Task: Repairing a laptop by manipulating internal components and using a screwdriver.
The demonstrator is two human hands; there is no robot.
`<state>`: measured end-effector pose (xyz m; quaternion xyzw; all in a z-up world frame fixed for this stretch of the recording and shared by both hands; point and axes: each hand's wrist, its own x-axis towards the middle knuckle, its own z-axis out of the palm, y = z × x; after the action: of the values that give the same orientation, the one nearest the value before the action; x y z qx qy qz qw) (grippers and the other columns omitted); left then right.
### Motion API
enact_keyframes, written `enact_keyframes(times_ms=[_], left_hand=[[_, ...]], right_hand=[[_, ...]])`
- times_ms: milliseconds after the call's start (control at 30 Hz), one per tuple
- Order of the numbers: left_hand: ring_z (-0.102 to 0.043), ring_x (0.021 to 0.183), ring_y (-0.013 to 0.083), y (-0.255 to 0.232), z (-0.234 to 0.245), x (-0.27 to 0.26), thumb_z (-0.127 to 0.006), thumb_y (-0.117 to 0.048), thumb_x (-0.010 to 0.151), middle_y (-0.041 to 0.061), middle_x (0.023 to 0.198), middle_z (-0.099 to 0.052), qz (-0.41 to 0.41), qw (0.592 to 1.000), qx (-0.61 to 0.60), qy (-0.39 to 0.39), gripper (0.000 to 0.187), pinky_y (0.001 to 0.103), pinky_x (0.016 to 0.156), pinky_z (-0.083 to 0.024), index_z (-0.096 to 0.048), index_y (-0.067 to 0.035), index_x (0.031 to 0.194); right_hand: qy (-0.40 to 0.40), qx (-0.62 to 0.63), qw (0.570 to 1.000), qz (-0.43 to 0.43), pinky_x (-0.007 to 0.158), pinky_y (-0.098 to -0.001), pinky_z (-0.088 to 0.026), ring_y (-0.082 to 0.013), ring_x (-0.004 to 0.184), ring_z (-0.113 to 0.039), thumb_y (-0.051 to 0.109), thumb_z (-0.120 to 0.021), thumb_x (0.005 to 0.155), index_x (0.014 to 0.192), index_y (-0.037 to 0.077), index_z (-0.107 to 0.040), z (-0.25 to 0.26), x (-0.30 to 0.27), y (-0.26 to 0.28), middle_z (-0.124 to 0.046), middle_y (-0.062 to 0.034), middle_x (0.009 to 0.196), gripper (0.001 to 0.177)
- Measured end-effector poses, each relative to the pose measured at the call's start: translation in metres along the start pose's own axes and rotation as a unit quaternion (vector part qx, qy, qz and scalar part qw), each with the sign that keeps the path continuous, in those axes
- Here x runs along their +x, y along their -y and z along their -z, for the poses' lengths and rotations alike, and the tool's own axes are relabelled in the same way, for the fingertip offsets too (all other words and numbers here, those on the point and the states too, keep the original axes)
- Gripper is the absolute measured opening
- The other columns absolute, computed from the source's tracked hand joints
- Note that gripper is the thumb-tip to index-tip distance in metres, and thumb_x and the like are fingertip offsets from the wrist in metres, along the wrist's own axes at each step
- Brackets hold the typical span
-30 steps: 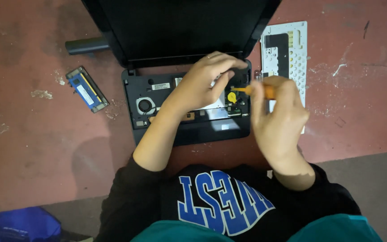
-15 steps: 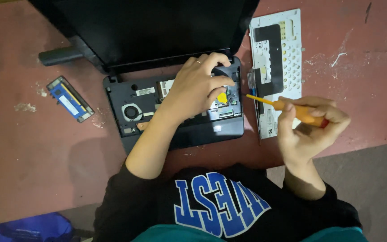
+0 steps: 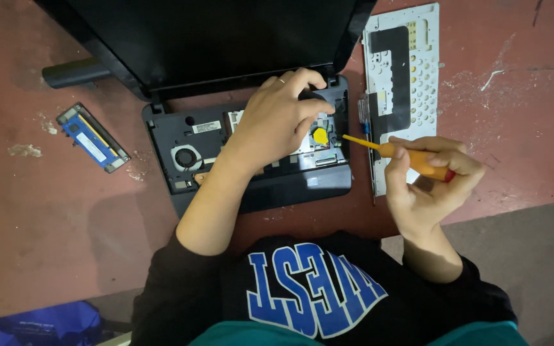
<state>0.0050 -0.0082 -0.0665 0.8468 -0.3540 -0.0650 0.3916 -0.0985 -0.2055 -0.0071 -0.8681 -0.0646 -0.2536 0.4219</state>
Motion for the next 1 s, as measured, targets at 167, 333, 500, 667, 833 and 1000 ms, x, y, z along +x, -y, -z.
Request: enact_keyframes(times_ms=[167,333,500,667,833,1000], left_hand=[[-0.058,0.094,0.0297,0.002,-0.001,-0.001,-0.066,-0.006,0.088,0.009,0.118,-0.054,-0.003,1.000,-0.004,-0.006,0.021,0.045,0.079,-0.048,-0.075,-0.017,0.104],[-0.057,0.091,0.0291,0.001,0.000,-0.001,-0.064,-0.005,0.089,0.009,0.117,-0.054,-0.009,1.000,-0.019,-0.014,0.021,0.044,0.080,-0.047,-0.076,-0.016,0.102],[-0.057,0.093,0.0298,0.001,-0.001,-0.002,-0.064,-0.003,0.088,0.009,0.116,-0.054,-0.014,1.000,-0.012,-0.021,0.020,0.045,0.078,-0.046,-0.076,-0.014,0.100],[-0.058,0.100,0.0305,0.003,-0.003,-0.002,-0.065,-0.002,0.087,0.009,0.118,-0.054,-0.025,0.999,-0.015,-0.026,0.022,0.046,0.082,-0.047,-0.076,-0.012,0.102],[-0.058,0.102,0.0313,0.007,-0.005,-0.004,-0.064,-0.002,0.086,0.010,0.118,-0.054,-0.038,0.999,-0.020,-0.034,0.023,0.047,0.084,-0.046,-0.076,-0.012,0.102],[-0.053,0.103,0.0313,0.005,-0.001,-0.003,-0.062,-0.001,0.085,0.011,0.116,-0.050,-0.069,0.996,-0.023,-0.042,0.021,0.046,0.085,-0.047,-0.076,-0.007,0.100]], right_hand=[[-0.019,-0.017,1.000,-0.017,0.065,-0.0355,-0.058,-0.0300,0.078,-0.061,-0.002,-0.064,0.096,0.101,0.003,-0.029,-0.001,0.001,0.001,-0.051,-0.0219,0.088,0.035],[-0.017,-0.042,0.999,0.001,0.064,-0.0325,-0.053,-0.0322,0.080,-0.065,-0.002,-0.066,0.095,0.101,0.004,-0.031,0.002,-0.006,-0.002,-0.051,-0.0192,0.091,0.036],[0.064,-0.018,0.997,0.048,0.066,-0.0330,-0.057,-0.0327,0.084,-0.068,-0.007,-0.067,0.092,0.090,-0.007,-0.046,0.008,-0.008,0.001,-0.061,-0.0281,0.097,0.021],[0.224,-0.164,0.960,0.024,0.076,-0.0349,-0.057,-0.0259,0.093,-0.067,0.014,-0.068,0.095,0.098,-0.001,-0.069,0.016,0.017,0.031,-0.065,-0.0169,0.106,0.016],[0.378,-0.074,0.921,0.058,0.080,-0.0426,-0.053,-0.0339,0.093,-0.054,0.003,-0.042,0.102,0.109,-0.004,-0.033,0.021,0.056,0.057,-0.046,-0.0237,0.107,0.013],[0.427,-0.170,0.887,0.044,0.062,-0.0345,-0.056,-0.0290,0.084,-0.065,0.003,-0.048,0.100,0.118,-0.009,-0.045,0.030,0.067,0.067,-0.059,-0.0232,0.114,0.022]])
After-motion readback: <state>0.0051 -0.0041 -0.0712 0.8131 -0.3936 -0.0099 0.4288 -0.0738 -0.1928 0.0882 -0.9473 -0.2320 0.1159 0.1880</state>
